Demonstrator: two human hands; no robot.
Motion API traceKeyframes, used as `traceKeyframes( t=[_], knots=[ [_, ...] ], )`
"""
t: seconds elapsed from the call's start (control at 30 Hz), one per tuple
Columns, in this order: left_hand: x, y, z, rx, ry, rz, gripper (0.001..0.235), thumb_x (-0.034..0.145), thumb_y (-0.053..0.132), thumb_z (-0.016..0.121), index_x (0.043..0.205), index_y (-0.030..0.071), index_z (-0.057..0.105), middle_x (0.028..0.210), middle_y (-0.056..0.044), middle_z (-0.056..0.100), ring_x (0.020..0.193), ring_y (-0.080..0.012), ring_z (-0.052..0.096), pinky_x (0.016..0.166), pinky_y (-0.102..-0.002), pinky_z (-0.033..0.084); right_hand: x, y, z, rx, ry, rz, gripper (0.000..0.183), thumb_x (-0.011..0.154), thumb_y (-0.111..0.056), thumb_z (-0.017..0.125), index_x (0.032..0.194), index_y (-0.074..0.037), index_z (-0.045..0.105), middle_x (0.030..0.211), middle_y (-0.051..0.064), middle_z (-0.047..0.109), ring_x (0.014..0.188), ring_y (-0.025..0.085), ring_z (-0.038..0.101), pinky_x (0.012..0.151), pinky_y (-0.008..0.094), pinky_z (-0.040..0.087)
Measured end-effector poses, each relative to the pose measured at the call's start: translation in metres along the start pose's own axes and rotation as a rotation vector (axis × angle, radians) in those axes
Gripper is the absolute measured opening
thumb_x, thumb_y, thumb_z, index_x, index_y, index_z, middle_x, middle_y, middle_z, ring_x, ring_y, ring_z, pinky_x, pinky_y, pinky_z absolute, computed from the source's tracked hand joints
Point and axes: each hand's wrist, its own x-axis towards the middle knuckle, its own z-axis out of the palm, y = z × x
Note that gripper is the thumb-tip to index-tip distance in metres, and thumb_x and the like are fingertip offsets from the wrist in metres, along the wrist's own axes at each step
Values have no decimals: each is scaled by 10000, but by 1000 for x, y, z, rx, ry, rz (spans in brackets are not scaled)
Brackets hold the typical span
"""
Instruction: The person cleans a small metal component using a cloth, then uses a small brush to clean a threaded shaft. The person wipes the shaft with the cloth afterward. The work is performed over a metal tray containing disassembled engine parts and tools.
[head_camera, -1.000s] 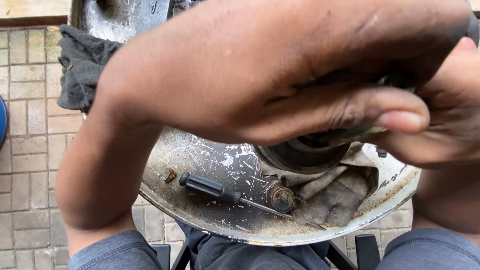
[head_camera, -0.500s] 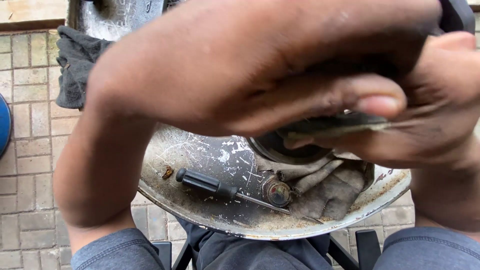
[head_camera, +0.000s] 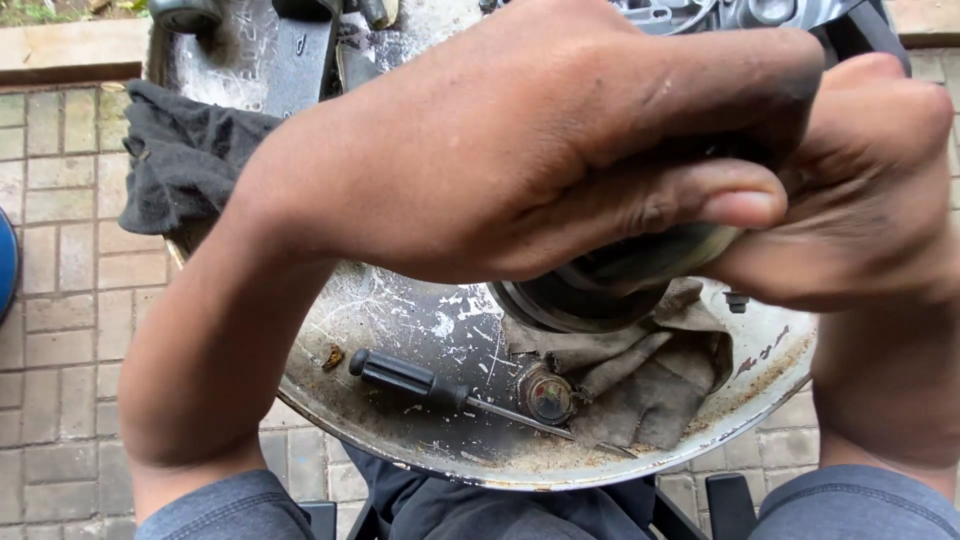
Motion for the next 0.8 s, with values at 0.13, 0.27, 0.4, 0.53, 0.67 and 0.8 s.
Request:
traceKeyframes(
  t=[0.13, 0.27, 0.4, 0.53, 0.67, 0.8],
  knots=[
    [114, 122, -55, -7, 1, -4, 282, 1124, 271, 324, 1086, 22, 449, 813, -109, 435, 681, -275, 367, 634, -386, 336, -5, -15, 1, -116, 36, 90, 520, 893, -130, 911, 636, 11, 481, 612, 79, 334, 619, 149, 289, 577, 370, 274],
    [150, 161, -72, 6, -13, -3, 285, 1124, 274, 321, 1083, 22, 446, 813, -110, 434, 682, -275, 365, 636, -384, 335, -14, 7, -5, -87, -21, 27, 347, 822, 16, 735, 605, -18, 467, 614, 81, 258, 642, 205, 195, 534, 364, 220],
    [161, 172, -77, 7, -26, -3, 288, 1124, 277, 318, 1080, 21, 443, 814, -112, 433, 683, -275, 363, 638, -383, 334, -5, -1, -3, -90, 22, 1, 359, 809, -144, 895, 745, 33, 589, 665, 100, 458, 640, 169, 361, 589, 350, 318],
    [167, 178, -81, 8, -39, 3, 292, 1124, 280, 316, 1077, 20, 439, 814, -114, 432, 685, -276, 361, 640, -381, 334, -5, 20, -10, 59, -72, -82, 432, 801, -242, 681, 570, -38, 378, 552, 47, 238, 527, 168, 214, 500, 359, 194],
    [170, 183, -84, 8, -38, -1, 295, 1124, 283, 313, 1074, 20, 436, 815, -116, 431, 686, -276, 359, 642, -380, 333, -1, -3, 8, 30, 125, 23, 411, 637, -172, 1022, 685, 7, 655, 629, 53, 510, 613, 120, 442, 547, 302, 402],
    [170, 190, -87, 6, -44, -8, 299, 1124, 286, 310, 1071, 19, 433, 816, -118, 430, 687, -276, 357, 644, -378, 332, -2, 18, -4, 46, -68, -72, 325, 812, -20, 806, 630, -31, 536, 571, 39, 371, 545, 125, 306, 496, 321, 274]
  ],
)
